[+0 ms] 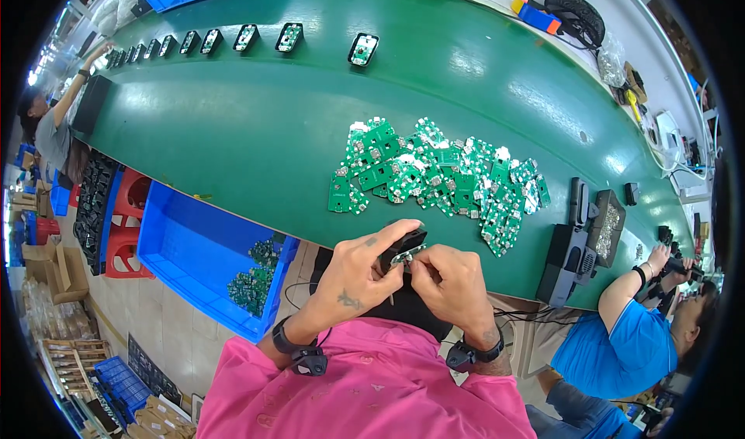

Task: The person assembles electronic devices by picking up a black plastic housing and a green circuit board, fitting the board into the housing, and pressing them together. Once assembled, the person places the finished unit onto the green conveyor belt alongside other completed devices.

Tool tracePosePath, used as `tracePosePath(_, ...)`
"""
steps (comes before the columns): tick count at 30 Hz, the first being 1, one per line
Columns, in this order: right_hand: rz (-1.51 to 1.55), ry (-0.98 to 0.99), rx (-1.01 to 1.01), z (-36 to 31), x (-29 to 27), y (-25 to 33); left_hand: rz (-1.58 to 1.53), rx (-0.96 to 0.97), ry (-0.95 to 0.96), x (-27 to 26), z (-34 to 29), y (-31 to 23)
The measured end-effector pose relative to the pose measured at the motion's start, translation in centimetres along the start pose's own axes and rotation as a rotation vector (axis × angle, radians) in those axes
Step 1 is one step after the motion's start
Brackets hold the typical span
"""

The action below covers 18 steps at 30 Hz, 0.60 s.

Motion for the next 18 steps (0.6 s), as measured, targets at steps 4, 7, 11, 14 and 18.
tracePosePath(4,-0.013,-0.002,-0.008,-0.3,0.5,-0.3,0.059,0.100,-0.084,0.5,-0.1,0.4)
tracePosePath(7,-0.037,-0.024,0.010,-0.8,0.4,-0.7,0.081,0.092,-0.069,1.3,0.0,1.3)
tracePosePath(11,-0.128,0.070,-0.012,-0.5,1.7,-1.6,0.155,0.125,-0.190,2.1,-0.6,2.6)
tracePosePath(14,-0.115,0.105,-0.002,-0.3,1.9,-2.1,-0.007,-0.067,-0.181,1.9,-1.1,2.6)
tracePosePath(18,-0.127,0.116,-0.006,-0.4,1.8,-1.9,0.338,0.180,-0.206,2.0,-0.5,2.0)
Point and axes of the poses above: each hand's wrist, its own z-axis towards the middle knuckle, its own x-axis out of the palm, y = z × x, the point moved 1 cm from there along z, towards the middle knuckle, and after that the axes turned 6 degrees about x, right-handed, at the moved point
